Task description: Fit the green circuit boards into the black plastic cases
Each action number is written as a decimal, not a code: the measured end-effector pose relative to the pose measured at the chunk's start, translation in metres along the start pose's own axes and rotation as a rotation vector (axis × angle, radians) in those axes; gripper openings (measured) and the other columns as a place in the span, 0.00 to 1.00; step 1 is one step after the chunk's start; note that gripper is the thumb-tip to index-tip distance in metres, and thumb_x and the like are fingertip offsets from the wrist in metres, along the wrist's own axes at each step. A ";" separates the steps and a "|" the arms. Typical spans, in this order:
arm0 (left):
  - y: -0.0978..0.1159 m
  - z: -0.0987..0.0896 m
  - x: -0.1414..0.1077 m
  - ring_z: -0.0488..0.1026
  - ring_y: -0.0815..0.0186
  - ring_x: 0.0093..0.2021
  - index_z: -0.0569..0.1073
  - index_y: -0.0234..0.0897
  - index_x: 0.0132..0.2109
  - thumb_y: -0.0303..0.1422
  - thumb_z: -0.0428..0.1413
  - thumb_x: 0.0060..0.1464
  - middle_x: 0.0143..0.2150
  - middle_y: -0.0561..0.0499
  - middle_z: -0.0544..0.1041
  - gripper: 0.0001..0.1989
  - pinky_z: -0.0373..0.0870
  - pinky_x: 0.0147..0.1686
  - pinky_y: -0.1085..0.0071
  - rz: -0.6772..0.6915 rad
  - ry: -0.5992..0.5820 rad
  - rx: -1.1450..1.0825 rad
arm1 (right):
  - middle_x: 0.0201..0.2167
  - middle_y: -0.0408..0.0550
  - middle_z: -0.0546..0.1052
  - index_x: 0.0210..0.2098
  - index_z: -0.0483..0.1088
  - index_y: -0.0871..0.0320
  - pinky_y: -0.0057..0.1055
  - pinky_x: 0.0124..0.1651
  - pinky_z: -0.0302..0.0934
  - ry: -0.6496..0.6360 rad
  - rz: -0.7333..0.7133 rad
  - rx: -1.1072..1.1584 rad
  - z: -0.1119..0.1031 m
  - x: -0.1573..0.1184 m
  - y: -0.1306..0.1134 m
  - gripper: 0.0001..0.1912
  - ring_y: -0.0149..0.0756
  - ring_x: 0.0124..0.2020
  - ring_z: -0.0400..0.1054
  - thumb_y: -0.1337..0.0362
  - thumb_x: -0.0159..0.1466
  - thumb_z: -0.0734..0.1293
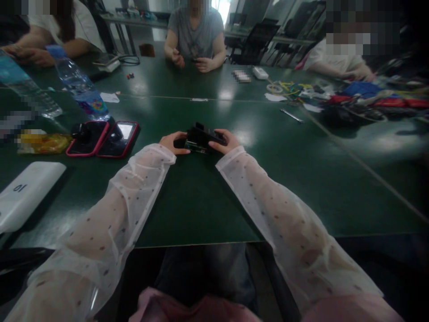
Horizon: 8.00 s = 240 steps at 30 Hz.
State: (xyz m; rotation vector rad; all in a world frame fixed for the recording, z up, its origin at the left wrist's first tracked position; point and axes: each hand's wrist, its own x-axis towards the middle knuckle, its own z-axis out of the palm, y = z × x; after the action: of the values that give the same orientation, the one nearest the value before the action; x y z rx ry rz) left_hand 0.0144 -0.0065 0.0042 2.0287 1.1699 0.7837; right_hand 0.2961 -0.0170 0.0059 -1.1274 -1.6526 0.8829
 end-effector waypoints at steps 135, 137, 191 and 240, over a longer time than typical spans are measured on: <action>0.033 -0.002 -0.017 0.78 0.50 0.54 0.73 0.37 0.62 0.59 0.60 0.51 0.49 0.40 0.81 0.40 0.69 0.59 0.51 -0.051 -0.012 -0.204 | 0.43 0.51 0.80 0.44 0.74 0.53 0.48 0.60 0.67 -0.234 0.130 0.177 0.003 -0.020 -0.036 0.31 0.45 0.51 0.75 0.36 0.53 0.74; 0.035 -0.001 -0.017 0.77 0.49 0.55 0.73 0.37 0.62 0.60 0.60 0.51 0.50 0.40 0.81 0.40 0.68 0.60 0.51 -0.045 0.001 -0.194 | 0.44 0.50 0.80 0.43 0.73 0.53 0.48 0.60 0.67 -0.229 0.129 0.188 0.004 -0.019 -0.034 0.30 0.44 0.51 0.74 0.37 0.53 0.74; 0.015 -0.006 -0.006 0.72 0.45 0.62 0.70 0.36 0.61 0.46 0.71 0.38 0.58 0.38 0.77 0.43 0.63 0.65 0.46 -0.003 -0.015 0.013 | 0.51 0.52 0.75 0.51 0.69 0.50 0.55 0.61 0.62 -0.051 -0.006 -0.138 0.005 -0.015 -0.017 0.34 0.51 0.54 0.70 0.43 0.51 0.77; 0.033 -0.001 -0.015 0.60 0.45 0.70 0.68 0.45 0.65 0.58 0.59 0.52 0.71 0.44 0.66 0.39 0.53 0.67 0.43 -0.028 -0.006 0.569 | 0.60 0.57 0.70 0.59 0.61 0.52 0.58 0.63 0.53 0.281 0.215 -0.700 -0.025 0.002 0.005 0.36 0.60 0.64 0.56 0.52 0.54 0.74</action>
State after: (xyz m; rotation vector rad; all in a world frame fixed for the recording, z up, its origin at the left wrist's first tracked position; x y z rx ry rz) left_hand 0.0235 -0.0324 0.0276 2.4520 1.5417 0.4576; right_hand 0.3211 -0.0118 0.0103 -1.8352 -1.6576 0.2306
